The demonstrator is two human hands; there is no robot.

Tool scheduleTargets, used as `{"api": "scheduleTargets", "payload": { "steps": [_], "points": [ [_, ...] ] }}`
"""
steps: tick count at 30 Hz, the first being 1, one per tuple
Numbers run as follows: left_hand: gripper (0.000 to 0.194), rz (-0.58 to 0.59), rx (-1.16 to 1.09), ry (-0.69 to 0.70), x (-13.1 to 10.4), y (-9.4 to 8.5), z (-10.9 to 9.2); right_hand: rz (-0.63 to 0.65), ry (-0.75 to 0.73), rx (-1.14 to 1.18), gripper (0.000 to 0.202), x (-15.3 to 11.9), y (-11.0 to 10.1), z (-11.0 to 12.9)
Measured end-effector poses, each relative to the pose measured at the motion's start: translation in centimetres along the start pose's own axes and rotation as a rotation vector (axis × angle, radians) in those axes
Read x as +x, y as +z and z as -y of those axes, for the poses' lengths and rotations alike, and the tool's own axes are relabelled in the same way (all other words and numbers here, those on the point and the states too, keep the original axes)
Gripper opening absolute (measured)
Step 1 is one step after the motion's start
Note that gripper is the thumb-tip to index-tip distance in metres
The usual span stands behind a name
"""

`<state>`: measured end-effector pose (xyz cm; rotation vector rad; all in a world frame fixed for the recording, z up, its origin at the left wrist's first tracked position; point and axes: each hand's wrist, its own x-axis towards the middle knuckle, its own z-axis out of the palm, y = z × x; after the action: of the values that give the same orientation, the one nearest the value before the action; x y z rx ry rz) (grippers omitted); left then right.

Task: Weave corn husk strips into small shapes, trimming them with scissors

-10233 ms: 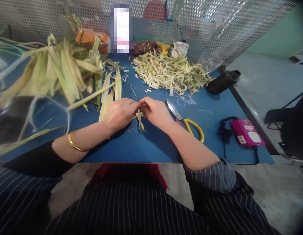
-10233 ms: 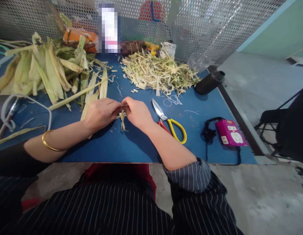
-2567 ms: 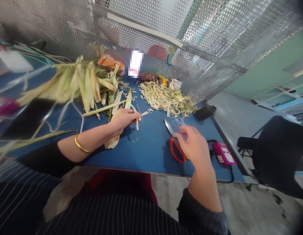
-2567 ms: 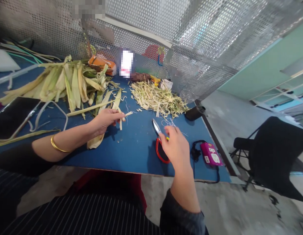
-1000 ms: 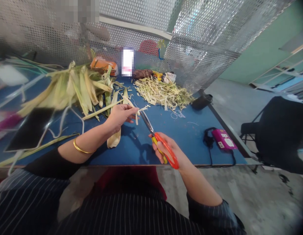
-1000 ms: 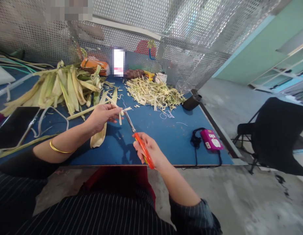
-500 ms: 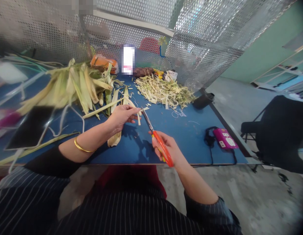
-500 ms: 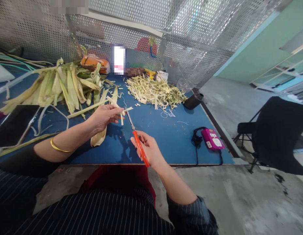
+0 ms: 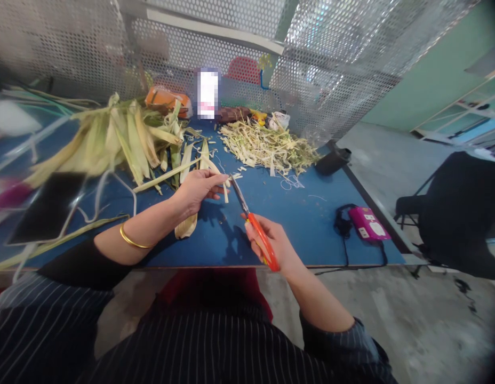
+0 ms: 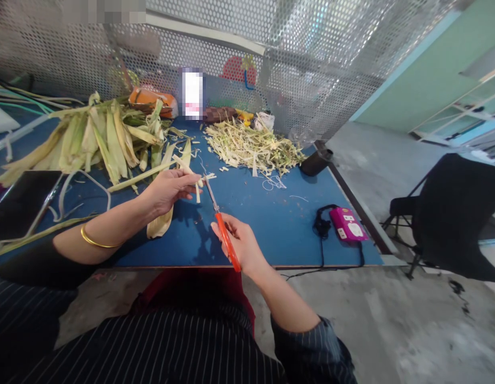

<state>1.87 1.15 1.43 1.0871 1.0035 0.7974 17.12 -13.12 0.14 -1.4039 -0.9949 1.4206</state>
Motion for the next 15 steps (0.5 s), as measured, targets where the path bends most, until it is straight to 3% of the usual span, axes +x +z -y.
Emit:
{"api": "scheduleTargets", "payload": {
  "steps": [15],
  "points": [
    [0.013,0.02,-0.011,0.022,-0.17,0.14,-0.12,-0.084,-0.083,-0.116,0.038,-0.07,0.55,0.13]
  ]
}}
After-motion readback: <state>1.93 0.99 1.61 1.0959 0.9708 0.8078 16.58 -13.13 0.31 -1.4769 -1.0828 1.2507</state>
